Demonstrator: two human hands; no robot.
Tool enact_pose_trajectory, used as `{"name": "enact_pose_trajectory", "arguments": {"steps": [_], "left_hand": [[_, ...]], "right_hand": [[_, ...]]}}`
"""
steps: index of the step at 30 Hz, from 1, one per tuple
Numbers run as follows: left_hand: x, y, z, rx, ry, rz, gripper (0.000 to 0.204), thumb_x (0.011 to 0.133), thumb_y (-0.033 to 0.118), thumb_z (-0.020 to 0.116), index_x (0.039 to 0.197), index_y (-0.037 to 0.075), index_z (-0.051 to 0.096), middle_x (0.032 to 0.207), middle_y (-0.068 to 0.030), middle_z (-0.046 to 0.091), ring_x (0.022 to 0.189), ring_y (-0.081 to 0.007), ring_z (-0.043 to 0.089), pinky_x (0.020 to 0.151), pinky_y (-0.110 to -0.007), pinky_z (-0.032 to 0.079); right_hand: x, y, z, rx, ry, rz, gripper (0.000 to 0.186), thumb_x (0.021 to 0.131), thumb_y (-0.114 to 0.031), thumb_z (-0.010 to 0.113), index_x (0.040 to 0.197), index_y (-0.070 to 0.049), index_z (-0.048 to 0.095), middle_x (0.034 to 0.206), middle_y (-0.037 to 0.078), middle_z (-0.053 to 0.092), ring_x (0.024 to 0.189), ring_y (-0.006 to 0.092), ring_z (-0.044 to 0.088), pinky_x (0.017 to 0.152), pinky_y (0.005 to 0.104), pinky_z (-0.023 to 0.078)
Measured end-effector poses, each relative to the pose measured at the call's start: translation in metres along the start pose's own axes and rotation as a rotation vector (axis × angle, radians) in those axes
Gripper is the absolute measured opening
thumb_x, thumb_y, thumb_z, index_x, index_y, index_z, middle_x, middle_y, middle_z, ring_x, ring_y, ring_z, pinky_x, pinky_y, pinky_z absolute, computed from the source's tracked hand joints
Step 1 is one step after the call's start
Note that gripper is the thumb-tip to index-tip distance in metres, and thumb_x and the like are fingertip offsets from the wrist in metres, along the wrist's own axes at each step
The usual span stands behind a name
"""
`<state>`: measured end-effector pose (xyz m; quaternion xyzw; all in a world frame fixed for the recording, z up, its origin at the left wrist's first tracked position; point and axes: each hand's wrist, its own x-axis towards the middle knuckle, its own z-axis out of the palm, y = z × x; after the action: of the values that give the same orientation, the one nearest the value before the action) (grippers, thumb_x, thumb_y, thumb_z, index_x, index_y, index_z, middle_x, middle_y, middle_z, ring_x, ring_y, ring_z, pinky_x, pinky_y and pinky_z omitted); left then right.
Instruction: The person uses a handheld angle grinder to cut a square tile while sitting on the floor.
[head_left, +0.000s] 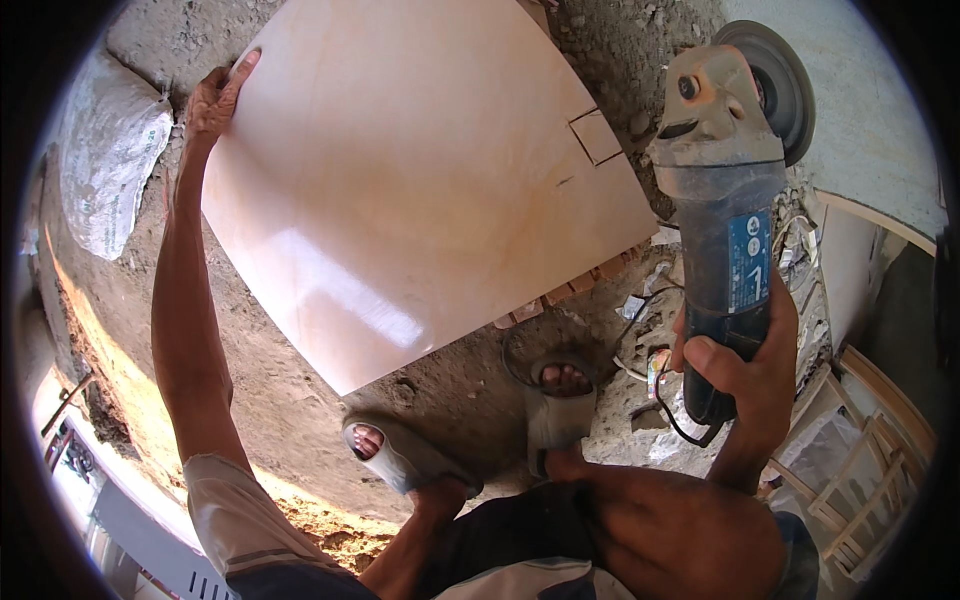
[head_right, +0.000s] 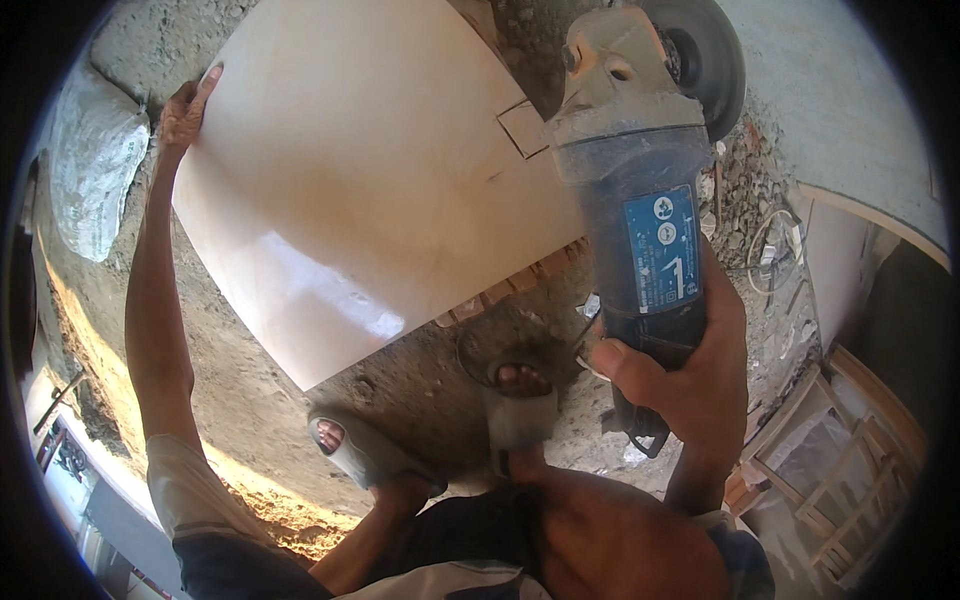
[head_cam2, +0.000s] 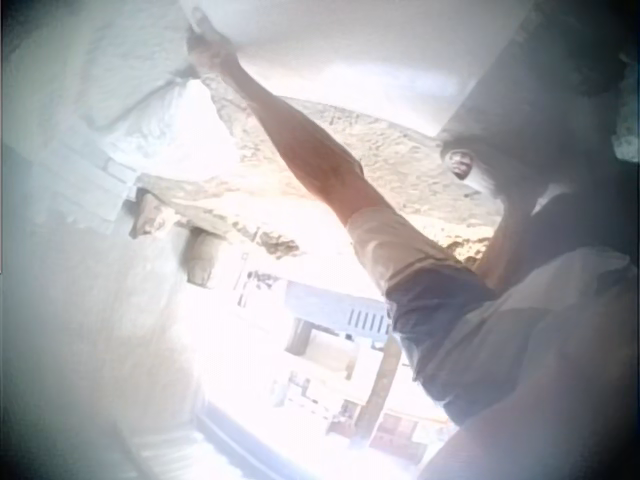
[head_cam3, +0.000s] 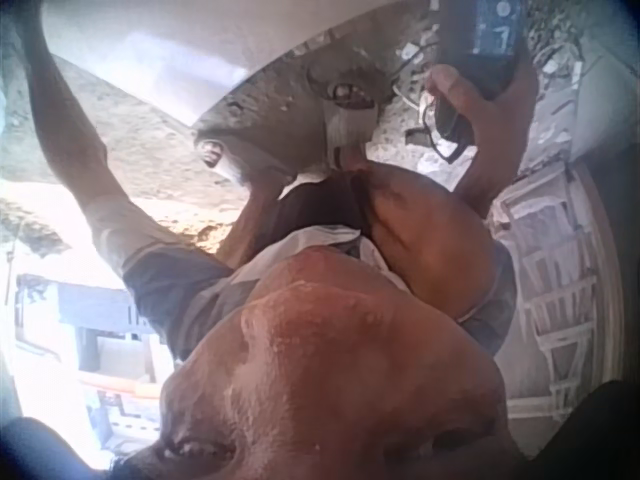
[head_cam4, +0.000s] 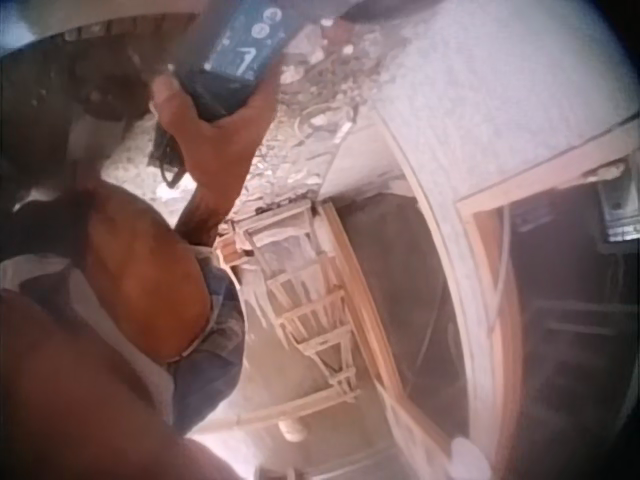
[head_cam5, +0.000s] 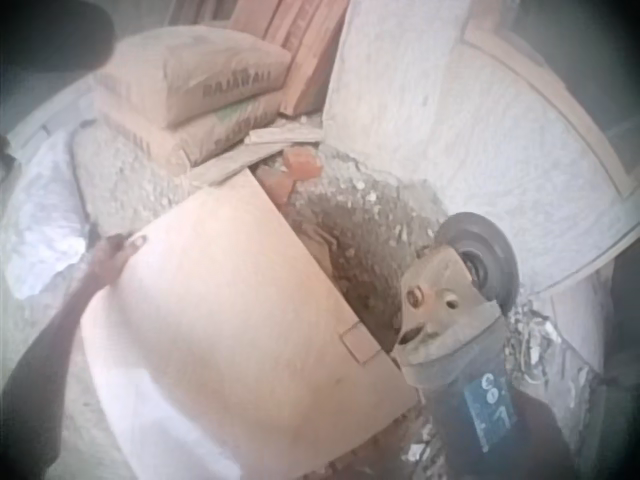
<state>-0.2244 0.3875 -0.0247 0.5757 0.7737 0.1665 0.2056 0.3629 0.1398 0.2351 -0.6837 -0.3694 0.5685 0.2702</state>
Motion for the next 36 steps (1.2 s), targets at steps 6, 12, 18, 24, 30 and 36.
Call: {"name": "enact_pose_trajectory", "arguments": {"steps": [6,12,18,24,30,36], "left_hand": [[-0.023,-0.001,-0.033,0.113,-0.135,-0.042,0.093,0.089,0.088,0.072,0.1,-0.004,0.078,0.084,-0.0131,0.074,0.078,-0.0193,0.067,0.077,-0.038,0.055],[-0.076,-0.024,-0.08,0.064,-0.158,-0.074,0.091,0.097,0.084,0.065,0.103,-0.005,0.078,0.086,-0.0143,0.073,0.08,-0.0221,0.065,0.079,-0.041,0.055],[-0.17,-0.058,-0.076,-0.088,-0.116,-0.044,0.076,0.109,0.07,0.06,0.095,-0.004,0.075,0.073,-0.003,0.054,0.073,-0.0136,0.048,0.069,-0.037,0.046],[-0.268,-0.077,-0.064,-0.268,-0.063,-0.275,0.076,0.111,0.069,0.059,0.072,0.003,0.064,0.066,0.0044,0.038,0.065,-0.0099,0.033,0.059,-0.036,0.033],[-0.345,-0.04,-0.034,-0.358,-0.013,-0.518,0.08,0.107,0.077,0.056,0.063,0.01,0.056,0.06,0.0062,0.037,0.058,-0.0092,0.035,0.056,-0.035,0.032],[-0.41,0.013,-0.019,-0.45,-0.057,-0.663,0.087,0.11,0.078,0.046,0.093,-0.002,0.076,0.067,-0.0008,0.057,0.061,-0.0108,0.052,0.059,-0.036,0.045]], "right_hand": [[-0.009,-0.003,-0.011,-0.039,0.081,-0.024,0.075,0.074,-0.009,0.089,0.142,0.003,0.059,0.098,0.011,0.076,0.082,0.0162,0.076,0.075,0.0311,0.063],[-0.01,-0.002,-0.014,0.043,0.047,-0.092,0.073,0.075,-0.012,0.088,0.141,0.003,0.059,0.095,0.012,0.075,0.076,0.0174,0.076,0.071,0.0322,0.064],[-0.015,-0.013,-0.011,0.074,0.031,-0.093,0.067,0.078,-0.009,0.083,0.139,0.004,0.06,0.092,0.012,0.074,0.071,0.0171,0.073,0.068,0.0323,0.062],[-0.022,-0.013,-0.008,0.085,0.035,-0.157,0.064,0.079,-0.008,0.079,0.139,0.005,0.061,0.091,0.012,0.073,0.07,0.0175,0.072,0.067,0.0331,0.061],[-0.024,-0.017,-0.001,0.108,0.018,-0.214,0.065,0.079,-0.008,0.081,0.14,0.005,0.062,0.09,0.012,0.073,0.07,0.017,0.071,0.067,0.0335,0.06],[-0.023,-0.031,0.015,0.106,0.021,-0.213,0.057,0.081,-0.005,0.082,0.135,0.003,0.065,0.091,0.009,0.073,0.071,0.0156,0.072,0.068,0.0323,0.06]]}}
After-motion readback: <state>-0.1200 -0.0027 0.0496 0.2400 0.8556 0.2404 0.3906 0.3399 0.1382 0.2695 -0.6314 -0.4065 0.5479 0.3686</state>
